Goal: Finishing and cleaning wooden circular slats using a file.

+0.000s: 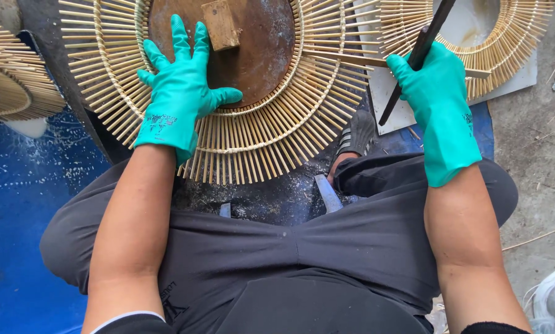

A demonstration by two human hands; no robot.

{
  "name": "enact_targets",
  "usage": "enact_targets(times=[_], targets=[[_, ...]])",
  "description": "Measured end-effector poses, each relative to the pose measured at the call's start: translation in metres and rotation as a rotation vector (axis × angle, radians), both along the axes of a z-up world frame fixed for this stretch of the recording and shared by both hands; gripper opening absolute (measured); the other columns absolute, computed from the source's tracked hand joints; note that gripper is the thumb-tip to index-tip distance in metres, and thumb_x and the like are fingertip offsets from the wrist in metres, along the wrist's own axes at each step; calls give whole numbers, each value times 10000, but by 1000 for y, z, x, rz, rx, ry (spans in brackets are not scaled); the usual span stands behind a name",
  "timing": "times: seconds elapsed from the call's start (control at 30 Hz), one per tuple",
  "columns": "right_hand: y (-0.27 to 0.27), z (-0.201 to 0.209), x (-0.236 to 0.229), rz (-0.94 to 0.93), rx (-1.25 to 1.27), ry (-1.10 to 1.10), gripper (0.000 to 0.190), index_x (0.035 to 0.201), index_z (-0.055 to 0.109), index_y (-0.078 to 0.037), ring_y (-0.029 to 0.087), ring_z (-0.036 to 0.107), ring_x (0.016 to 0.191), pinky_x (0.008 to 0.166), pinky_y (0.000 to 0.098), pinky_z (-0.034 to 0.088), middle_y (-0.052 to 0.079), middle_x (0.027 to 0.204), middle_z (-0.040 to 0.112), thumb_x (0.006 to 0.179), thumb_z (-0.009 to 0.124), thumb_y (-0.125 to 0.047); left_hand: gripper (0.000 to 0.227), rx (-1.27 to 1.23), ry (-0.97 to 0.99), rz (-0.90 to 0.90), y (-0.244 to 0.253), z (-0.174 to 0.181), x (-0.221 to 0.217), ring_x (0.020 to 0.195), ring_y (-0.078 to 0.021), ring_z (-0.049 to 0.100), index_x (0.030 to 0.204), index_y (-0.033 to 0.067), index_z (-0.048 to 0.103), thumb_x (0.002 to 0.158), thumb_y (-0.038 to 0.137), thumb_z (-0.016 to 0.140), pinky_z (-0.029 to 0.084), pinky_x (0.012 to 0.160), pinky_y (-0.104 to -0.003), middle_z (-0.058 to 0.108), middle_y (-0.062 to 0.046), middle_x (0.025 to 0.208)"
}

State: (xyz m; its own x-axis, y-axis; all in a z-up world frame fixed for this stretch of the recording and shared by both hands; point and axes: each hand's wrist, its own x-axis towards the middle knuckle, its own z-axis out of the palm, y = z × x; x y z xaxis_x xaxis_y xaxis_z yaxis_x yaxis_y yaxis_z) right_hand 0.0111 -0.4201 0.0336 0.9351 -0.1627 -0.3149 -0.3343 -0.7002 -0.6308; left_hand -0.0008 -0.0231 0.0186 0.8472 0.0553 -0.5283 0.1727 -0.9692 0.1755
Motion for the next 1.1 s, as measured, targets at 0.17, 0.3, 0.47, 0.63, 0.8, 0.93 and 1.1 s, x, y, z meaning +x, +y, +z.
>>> enact_targets(times=[0.17,0.3,0.47,0.63,0.8,0.93,1.1], targets=[[-10,-4,1,-22,175,15,306,1068,684,15,152,721,716,549,314,600,70,869,716,975,821,-243,1337,-31,-68,-58,17,-11,-1,1504,-613,-42,1678,302,110,646,700,862,113,1097,-865,-71,-85,1734],[-15,0,1,-67,314,-14,288,1030,661,48,174,740,729,568,311,620,97,861,719,1013,797,-206,1217,18,8,-84,22,-2,4,1538,-551,19,1680,393,151,700,607,838,116,1110,-867,-49,-32,1752],[-13,-12,8,-44,223,-37,297,1027,653,39,169,732,716,533,314,616,81,849,712,1006,802,-218,1173,-7,43,0,12,-2,0,1510,-600,47,1676,323,135,744,620,783,142,1086,-876,-53,-52,1750],[-7,-21,6,-31,272,26,269,1043,673,17,167,717,712,533,305,594,66,853,708,1000,796,-217,1353,-1,-30,0,5,-4,-3,1482,-652,-9,1679,230,104,654,737,827,124,1067,-880,-66,-80,1730],[-6,-20,7,-11,223,42,278,1061,679,0,151,731,721,536,300,603,54,854,717,980,790,-241,1366,6,-38,-3,7,-9,-2,1479,-661,-28,1690,250,102,649,726,847,120,1087,-874,-83,-89,1733],[5,-4,3,-16,44,84,335,1043,687,18,164,718,698,542,313,585,85,830,715,988,810,-289,1357,-17,-27,3,6,-4,-2,1484,-662,-34,1693,267,106,649,693,860,126,1087,-872,-84,-70,1735],[9,6,1,37,-36,81,334,1049,698,20,171,713,686,544,315,581,99,826,715,994,807,-291,1355,-26,-34,-23,10,-6,1,1476,-663,-55,1696,259,106,661,674,875,107,1084,-879,-91,-79,1731]])
